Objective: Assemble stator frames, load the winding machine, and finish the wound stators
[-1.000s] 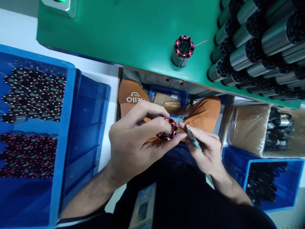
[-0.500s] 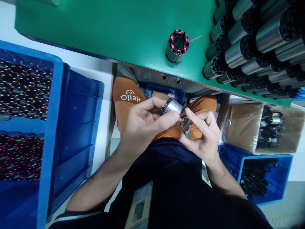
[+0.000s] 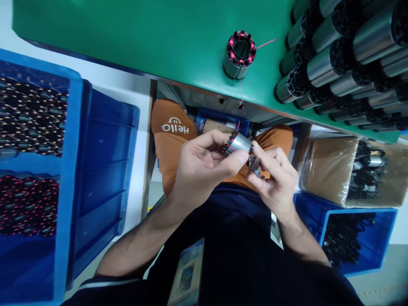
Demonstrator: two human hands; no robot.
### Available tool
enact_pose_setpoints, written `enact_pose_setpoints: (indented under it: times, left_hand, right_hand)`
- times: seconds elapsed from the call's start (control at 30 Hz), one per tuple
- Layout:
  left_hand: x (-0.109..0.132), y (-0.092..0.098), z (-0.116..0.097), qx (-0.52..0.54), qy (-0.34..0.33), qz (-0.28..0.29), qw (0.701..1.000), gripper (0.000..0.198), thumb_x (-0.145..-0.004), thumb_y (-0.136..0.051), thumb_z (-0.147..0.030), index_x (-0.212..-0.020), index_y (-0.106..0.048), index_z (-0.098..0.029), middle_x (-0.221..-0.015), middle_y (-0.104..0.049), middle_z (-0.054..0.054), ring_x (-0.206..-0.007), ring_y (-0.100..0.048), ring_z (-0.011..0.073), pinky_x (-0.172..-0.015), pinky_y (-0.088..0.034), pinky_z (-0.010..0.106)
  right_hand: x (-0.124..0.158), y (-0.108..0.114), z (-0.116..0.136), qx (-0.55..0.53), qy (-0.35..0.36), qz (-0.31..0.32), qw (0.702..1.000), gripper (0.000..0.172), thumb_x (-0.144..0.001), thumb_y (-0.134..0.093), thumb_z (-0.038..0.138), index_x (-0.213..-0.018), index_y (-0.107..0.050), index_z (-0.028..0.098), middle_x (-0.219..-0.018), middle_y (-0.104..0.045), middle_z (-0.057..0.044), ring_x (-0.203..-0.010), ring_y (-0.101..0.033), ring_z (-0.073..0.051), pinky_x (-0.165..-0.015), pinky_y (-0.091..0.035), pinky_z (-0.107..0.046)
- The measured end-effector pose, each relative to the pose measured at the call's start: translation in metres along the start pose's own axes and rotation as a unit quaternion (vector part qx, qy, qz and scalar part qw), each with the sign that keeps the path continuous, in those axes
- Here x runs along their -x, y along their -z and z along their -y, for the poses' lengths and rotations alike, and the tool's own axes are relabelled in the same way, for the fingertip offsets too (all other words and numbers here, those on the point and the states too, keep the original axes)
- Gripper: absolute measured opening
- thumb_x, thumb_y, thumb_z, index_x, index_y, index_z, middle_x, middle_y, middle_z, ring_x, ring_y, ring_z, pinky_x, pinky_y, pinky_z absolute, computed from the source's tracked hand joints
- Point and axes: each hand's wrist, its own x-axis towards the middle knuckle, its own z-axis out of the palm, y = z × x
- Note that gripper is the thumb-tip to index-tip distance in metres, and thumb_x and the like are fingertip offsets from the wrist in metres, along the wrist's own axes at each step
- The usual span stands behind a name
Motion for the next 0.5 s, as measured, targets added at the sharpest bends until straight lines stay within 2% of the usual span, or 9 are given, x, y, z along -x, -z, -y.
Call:
enact_pose_setpoints:
  times: [0.07, 0.13, 0.2, 0.23, 0.33, 0.4, 0.43, 0.47, 0.5]
  left_hand:
    - [-0.003, -0.001, 0.011, -0.014, -0.031, -0.048, 0.998, 0.033, -0.084, -0.111, -0.038, -0.089, -0.082, -0.024, -0.092, -0.084, 0.0, -0.08, -0.08, 0.0163, -0.072, -0.07, 0.027]
    - [-0.005, 0.003, 0.02, -0.025, -0.052, -0.096, 0.994, 0.044, -0.081, -0.115, -0.048, -0.09, -0.08, -0.023, -0.091, -0.083, 0.0, -0.077, -0.081, 0.0163, -0.069, -0.069, 0.027]
    - [-0.004, 0.02, 0.022, -0.036, -0.052, -0.128, 0.99, 0.053, -0.079, -0.117, -0.057, -0.09, -0.078, -0.023, -0.09, -0.083, 0.0, -0.076, -0.083, 0.0168, -0.071, -0.068, 0.028]
    - [0.0, 0.034, 0.019, -0.043, -0.05, -0.136, 0.988, 0.056, -0.08, -0.116, -0.061, -0.09, -0.077, -0.023, -0.09, -0.083, 0.001, -0.077, -0.085, 0.0175, -0.073, -0.069, 0.028]
    - [0.027, 0.101, -0.01, -0.086, -0.071, -0.162, 0.981, 0.051, -0.089, -0.11, -0.064, -0.101, -0.081, -0.024, -0.101, -0.086, 0.004, -0.088, -0.09, 0.0201, -0.086, -0.074, 0.032]
    - [0.056, 0.156, -0.043, -0.159, -0.108, -0.228, 0.954, 0.048, -0.091, -0.105, -0.061, -0.11, -0.079, -0.026, -0.107, -0.087, 0.004, -0.096, -0.092, 0.0218, -0.095, -0.075, 0.035]
    - [0.072, 0.184, -0.062, -0.224, -0.122, -0.279, 0.926, 0.047, -0.092, -0.103, -0.06, -0.111, -0.075, -0.027, -0.108, -0.086, 0.003, -0.099, -0.092, 0.0223, -0.096, -0.074, 0.036]
    - [0.085, 0.211, -0.079, -0.306, -0.13, -0.337, 0.881, 0.047, -0.092, -0.099, -0.061, -0.109, -0.071, -0.027, -0.106, -0.085, 0.002, -0.1, -0.091, 0.0231, -0.096, -0.074, 0.037]
    - [0.097, 0.238, -0.095, -0.408, -0.103, -0.377, 0.825, 0.045, -0.097, -0.091, -0.064, -0.11, -0.068, -0.027, -0.111, -0.085, 0.004, -0.102, -0.09, 0.023, -0.097, -0.073, 0.037]
  right_hand:
    - [-0.001, -0.001, -0.004, -0.043, -0.014, 0.045, 0.998, 0.056, -0.112, -0.085, 0.031, -0.167, -0.084, 0.037, -0.098, -0.067, -0.002, -0.088, -0.064, -0.021, -0.08, -0.066, -0.036]
    - [0.0, -0.002, -0.009, -0.083, -0.047, 0.088, 0.992, 0.059, -0.111, -0.083, 0.032, -0.17, -0.082, 0.034, -0.099, -0.072, -0.002, -0.084, -0.064, -0.02, -0.078, -0.065, -0.034]
    - [0.004, -0.003, -0.017, -0.095, -0.103, 0.099, 0.985, 0.06, -0.109, -0.083, 0.034, -0.168, -0.083, 0.029, -0.103, -0.08, -0.004, -0.082, -0.069, -0.019, -0.079, -0.067, -0.035]
    - [0.006, -0.004, -0.023, -0.088, -0.139, 0.095, 0.982, 0.06, -0.107, -0.084, 0.037, -0.166, -0.084, 0.027, -0.108, -0.084, -0.006, -0.084, -0.074, -0.021, -0.083, -0.07, -0.038]
    - [0.012, -0.006, -0.048, -0.057, -0.225, 0.133, 0.964, 0.07, -0.101, -0.09, 0.046, -0.168, -0.082, 0.025, -0.131, -0.09, -0.017, -0.116, -0.089, -0.037, -0.111, -0.071, -0.055]
    - [0.015, -0.009, -0.067, -0.041, -0.248, 0.174, 0.952, 0.074, -0.1, -0.089, 0.052, -0.169, -0.081, 0.03, -0.135, -0.091, -0.02, -0.127, -0.089, -0.045, -0.118, -0.068, -0.063]
    - [0.016, -0.01, -0.074, -0.035, -0.25, 0.188, 0.949, 0.073, -0.098, -0.09, 0.056, -0.167, -0.082, 0.033, -0.131, -0.092, -0.02, -0.125, -0.09, -0.048, -0.116, -0.068, -0.065]
    - [0.016, -0.011, -0.08, -0.028, -0.247, 0.2, 0.948, 0.07, -0.098, -0.09, 0.06, -0.164, -0.084, 0.037, -0.124, -0.093, -0.02, -0.122, -0.091, -0.049, -0.111, -0.069, -0.066]
    - [0.016, -0.012, -0.084, -0.02, -0.236, 0.207, 0.949, 0.066, -0.097, -0.09, 0.064, -0.159, -0.086, 0.042, -0.115, -0.093, -0.019, -0.117, -0.092, -0.048, -0.103, -0.071, -0.065]
